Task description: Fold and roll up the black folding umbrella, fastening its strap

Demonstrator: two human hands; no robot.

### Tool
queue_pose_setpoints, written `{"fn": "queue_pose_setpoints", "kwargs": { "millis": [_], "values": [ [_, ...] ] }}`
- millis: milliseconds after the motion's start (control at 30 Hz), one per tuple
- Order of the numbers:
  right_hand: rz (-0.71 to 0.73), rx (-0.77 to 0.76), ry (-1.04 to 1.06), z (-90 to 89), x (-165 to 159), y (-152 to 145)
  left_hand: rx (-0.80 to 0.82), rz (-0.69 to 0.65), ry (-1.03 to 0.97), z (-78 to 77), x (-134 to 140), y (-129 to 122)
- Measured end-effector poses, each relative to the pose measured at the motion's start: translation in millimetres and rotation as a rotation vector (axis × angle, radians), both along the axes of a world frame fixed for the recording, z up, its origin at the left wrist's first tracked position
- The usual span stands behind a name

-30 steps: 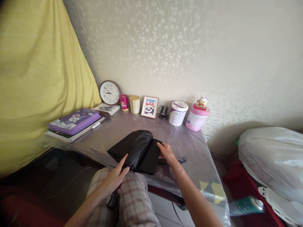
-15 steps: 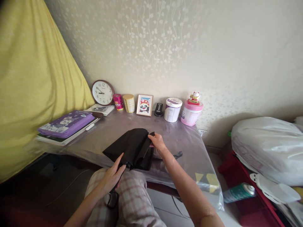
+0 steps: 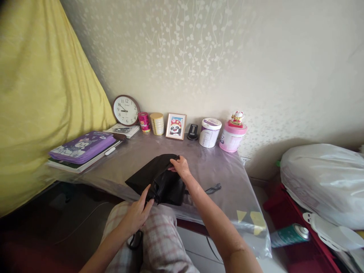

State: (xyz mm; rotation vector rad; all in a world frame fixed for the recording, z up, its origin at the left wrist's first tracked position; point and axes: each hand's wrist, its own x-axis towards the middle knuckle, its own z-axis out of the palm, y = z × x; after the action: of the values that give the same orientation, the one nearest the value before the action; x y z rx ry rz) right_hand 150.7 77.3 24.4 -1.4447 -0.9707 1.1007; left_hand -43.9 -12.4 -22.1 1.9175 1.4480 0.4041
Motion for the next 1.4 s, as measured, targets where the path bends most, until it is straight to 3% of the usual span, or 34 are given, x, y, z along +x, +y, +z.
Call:
{"fn": "queue_pose_setpoints", "kwargs": {
  "millis": [433,667,867,1033,1200,1400],
  "values": [
    [0.028,0.057,-0.125,-13.3,-9,9,0.041,0.004,0.186,9.6,5,-6],
    [0.106,0.41,-0.488,-34.0,-12,-6,0.082,0.0,0.188,4.1,3,-6],
    [0.232,0.703,-0.863,-38.6,-19,-30,0.119,0.084,0.138,4.9,3,-10],
    [0.259,0.737,-0.956,-40.9,-21,-34,0.137,-0.006,0.133,8.5,3,-9],
    [0.313,0.751,-1.012,-43.3,-14,-30,0.122,-0.059,0.12,0.6,2,-5],
    [0.289,0.728,-1.091,-47.8,13,12,0.107,-0.027,0.151,-3.2,3,-7]
  ]
}}
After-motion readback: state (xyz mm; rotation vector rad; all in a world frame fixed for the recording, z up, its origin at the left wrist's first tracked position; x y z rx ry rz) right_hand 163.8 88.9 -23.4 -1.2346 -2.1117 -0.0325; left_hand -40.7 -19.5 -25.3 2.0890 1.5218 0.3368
